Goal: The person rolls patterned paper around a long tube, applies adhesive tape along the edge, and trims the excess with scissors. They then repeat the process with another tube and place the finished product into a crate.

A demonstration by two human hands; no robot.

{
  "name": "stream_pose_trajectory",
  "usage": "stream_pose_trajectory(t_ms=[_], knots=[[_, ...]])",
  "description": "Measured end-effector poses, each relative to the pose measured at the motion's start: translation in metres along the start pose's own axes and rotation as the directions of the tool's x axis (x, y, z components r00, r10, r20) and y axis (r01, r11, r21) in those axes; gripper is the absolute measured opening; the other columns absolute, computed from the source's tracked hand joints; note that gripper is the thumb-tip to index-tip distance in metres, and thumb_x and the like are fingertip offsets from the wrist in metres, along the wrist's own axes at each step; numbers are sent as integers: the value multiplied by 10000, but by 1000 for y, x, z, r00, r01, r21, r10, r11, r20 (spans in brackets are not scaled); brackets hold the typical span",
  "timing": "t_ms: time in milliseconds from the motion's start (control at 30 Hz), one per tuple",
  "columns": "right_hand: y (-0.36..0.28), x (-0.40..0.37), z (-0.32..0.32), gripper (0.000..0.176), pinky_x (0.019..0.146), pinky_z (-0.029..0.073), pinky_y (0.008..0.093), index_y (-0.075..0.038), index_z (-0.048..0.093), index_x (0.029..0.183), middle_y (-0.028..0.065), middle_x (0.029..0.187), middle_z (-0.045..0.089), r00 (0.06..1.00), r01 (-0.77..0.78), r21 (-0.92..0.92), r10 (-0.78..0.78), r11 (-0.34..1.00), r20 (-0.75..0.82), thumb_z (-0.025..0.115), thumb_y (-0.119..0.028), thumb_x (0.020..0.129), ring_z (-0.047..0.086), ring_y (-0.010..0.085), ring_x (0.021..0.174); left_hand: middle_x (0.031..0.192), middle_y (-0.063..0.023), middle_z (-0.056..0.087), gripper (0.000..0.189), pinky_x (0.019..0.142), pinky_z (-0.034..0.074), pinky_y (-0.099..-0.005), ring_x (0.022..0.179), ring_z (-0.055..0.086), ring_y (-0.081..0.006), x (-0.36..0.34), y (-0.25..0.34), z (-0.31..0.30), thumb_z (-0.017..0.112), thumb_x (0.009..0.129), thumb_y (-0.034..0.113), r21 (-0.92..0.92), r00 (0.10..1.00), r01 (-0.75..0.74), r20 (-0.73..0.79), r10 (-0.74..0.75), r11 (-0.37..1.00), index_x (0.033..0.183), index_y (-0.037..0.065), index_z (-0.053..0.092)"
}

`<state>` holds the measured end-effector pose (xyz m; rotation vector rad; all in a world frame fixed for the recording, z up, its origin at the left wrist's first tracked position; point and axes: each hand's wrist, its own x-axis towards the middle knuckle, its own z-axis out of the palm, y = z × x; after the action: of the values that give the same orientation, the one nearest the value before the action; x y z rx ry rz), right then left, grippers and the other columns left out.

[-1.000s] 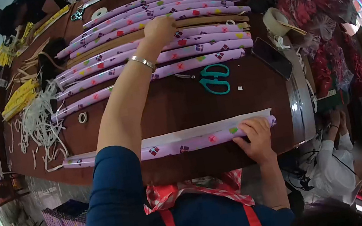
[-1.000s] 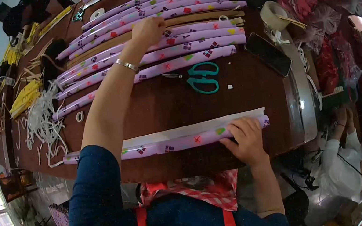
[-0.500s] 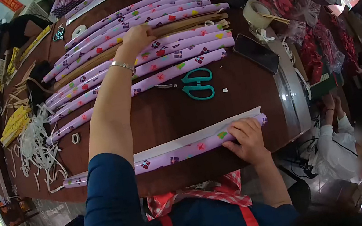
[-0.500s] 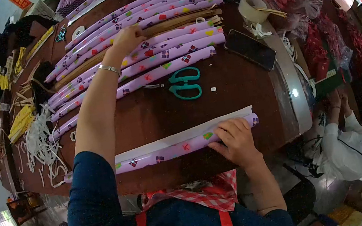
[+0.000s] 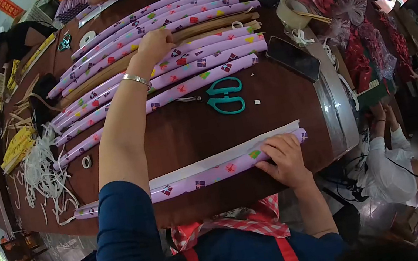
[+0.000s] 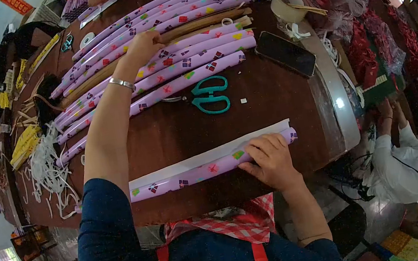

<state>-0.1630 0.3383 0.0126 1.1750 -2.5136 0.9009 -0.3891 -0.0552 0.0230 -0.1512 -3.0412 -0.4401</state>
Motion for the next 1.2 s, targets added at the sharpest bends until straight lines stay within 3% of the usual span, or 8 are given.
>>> stream_pose_trajectory(t_ms=[233, 400, 533, 733, 833, 1000, 1033, 1200], knots=[[1, -1, 1, 407, 839, 438, 441, -67, 621, 1029, 89, 1032, 606, 1000, 10, 5, -10, 1000, -16, 791, -285, 730, 581, 306, 940, 936, -136, 698, 154, 822, 520, -438, 917, 662, -324, 10, -12, 12, 703, 810, 208, -11, 998, -26, 65, 27, 1000, 936, 121, 719], [1, 0, 1, 402, 836, 438, 439, -64, 621, 1017, 87, 1025, 603, 1000, 3, 16, -2, 1000, -27, 790, -287, 729, 579, 306, 939, 998, -146, 698, 176, 856, 514, -445, 953, 658, -332, -3, -3, 11, 656, 846, 246, 102, 993, 61, -103, -50, 993, 944, 119, 731], [1, -1, 1, 402, 841, 437, 432, -63, 626, 1013, 83, 1020, 610, 1000, -5, 9, 5, 1000, -18, 791, -292, 727, 580, 301, 941, 922, -166, 701, 253, 770, 523, -463, 885, 664, -358, -13, 2, -4, 658, 853, 296, 77, 997, 42, -74, -36, 996, 954, 71, 715], [0, -1, 2, 390, 848, 436, 431, -61, 636, 1000, 82, 1019, 617, 999, -7, 14, 7, 1000, -32, 797, -279, 719, 582, 301, 946, 883, -156, 707, 248, 741, 523, -451, 836, 673, -336, -15, 7, -14, 695, 839, 321, 81, 993, 118, -26, -117, 990, 938, 96, 728], [1, -1, 1, 385, 850, 436, 429, -59, 637, 998, 83, 1021, 617, 1000, -9, 16, 10, 1000, -22, 798, -272, 721, 581, 301, 952, 930, -109, 717, 233, 753, 533, -429, 889, 680, -313, -13, 3, -11, 699, 832, 343, 44, 984, 174, 29, -175, 984, 944, 141, 735], [0, -1, 1, 383, 851, 435, 426, -59, 639, 1003, 86, 1019, 615, 1000, 2, 10, -2, 1000, -28, 798, -268, 725, 577, 300, 958, 920, -105, 719, 232, 746, 534, -435, 857, 680, -320, -18, 5, -10, 631, 886, 337, -23, 984, 75, -163, -78, 997, 977, 154, 741], [0, -1, 1, 381, 852, 435, 425, -61, 640, 1004, 85, 1017, 614, 1000, 2, 10, -2, 1000, -29, 796, -272, 727, 575, 298, 957, 932, -104, 712, 220, 738, 535, -438, 848, 676, -324, -24, 10, -16, 619, 892, 313, -1, 973, -25, -231, 24, 1000, 955, 139, 738], [1, -2, 1, 371, 848, 432, 420, -65, 642, 999, 80, 1005, 607, 999, -2, -2, 2, 1000, -36, 785, -287, 739, 570, 294, 944, 887, -107, 679, 174, 708, 529, -439, 806, 665, -320, -65, 56, -22, 637, 866, 250, 95, 925, -145, -339, 169, 985, 870, 92, 710]])
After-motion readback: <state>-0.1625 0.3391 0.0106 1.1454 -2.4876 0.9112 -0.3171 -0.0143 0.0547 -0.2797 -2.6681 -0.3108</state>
